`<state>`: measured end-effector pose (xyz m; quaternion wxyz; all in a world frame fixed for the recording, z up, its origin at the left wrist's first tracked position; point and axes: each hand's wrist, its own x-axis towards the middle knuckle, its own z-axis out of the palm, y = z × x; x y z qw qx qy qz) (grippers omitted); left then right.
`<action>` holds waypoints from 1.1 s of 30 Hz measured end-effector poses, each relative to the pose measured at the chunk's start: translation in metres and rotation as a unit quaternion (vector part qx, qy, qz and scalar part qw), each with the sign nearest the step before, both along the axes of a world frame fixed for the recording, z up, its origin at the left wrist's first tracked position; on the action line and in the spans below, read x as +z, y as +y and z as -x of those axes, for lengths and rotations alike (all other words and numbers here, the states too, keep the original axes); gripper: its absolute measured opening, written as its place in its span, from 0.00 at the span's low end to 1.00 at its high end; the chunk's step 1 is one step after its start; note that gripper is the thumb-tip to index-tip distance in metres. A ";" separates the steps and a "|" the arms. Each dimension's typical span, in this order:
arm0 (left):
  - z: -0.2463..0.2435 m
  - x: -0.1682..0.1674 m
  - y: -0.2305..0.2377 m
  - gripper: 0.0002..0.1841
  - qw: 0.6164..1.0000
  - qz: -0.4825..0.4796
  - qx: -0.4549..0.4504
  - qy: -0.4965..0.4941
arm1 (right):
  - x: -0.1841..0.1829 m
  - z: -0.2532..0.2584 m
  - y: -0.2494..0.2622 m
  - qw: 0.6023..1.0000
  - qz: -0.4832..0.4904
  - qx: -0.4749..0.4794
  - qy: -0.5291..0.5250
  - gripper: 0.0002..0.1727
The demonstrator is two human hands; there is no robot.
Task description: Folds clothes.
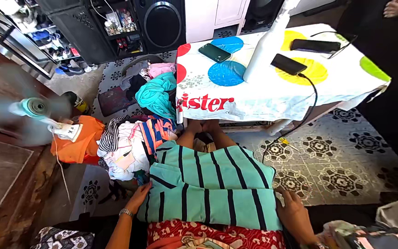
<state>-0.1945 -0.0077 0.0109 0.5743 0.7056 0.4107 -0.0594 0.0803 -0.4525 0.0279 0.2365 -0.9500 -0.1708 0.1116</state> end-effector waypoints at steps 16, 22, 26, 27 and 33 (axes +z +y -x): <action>0.011 0.004 0.008 0.18 0.990 -0.139 0.017 -0.031 | 0.062 0.045 0.192 0.957 -0.100 0.256 0.098 0.18; -0.049 0.002 0.013 0.11 0.980 0.019 0.091 -0.178 | 0.047 0.071 0.277 0.937 -0.104 0.210 0.259 0.28; -0.029 0.008 0.029 0.07 0.947 0.079 0.078 -0.301 | 0.046 0.089 0.268 0.908 -0.262 0.279 0.172 0.22; -0.015 0.011 0.035 0.06 0.951 0.061 0.036 -0.300 | 0.046 0.093 0.260 0.893 -0.262 0.348 0.118 0.19; 0.014 0.022 0.034 0.14 0.995 -0.046 0.010 -0.087 | 0.025 0.109 0.234 0.841 -0.213 0.480 -0.132 0.22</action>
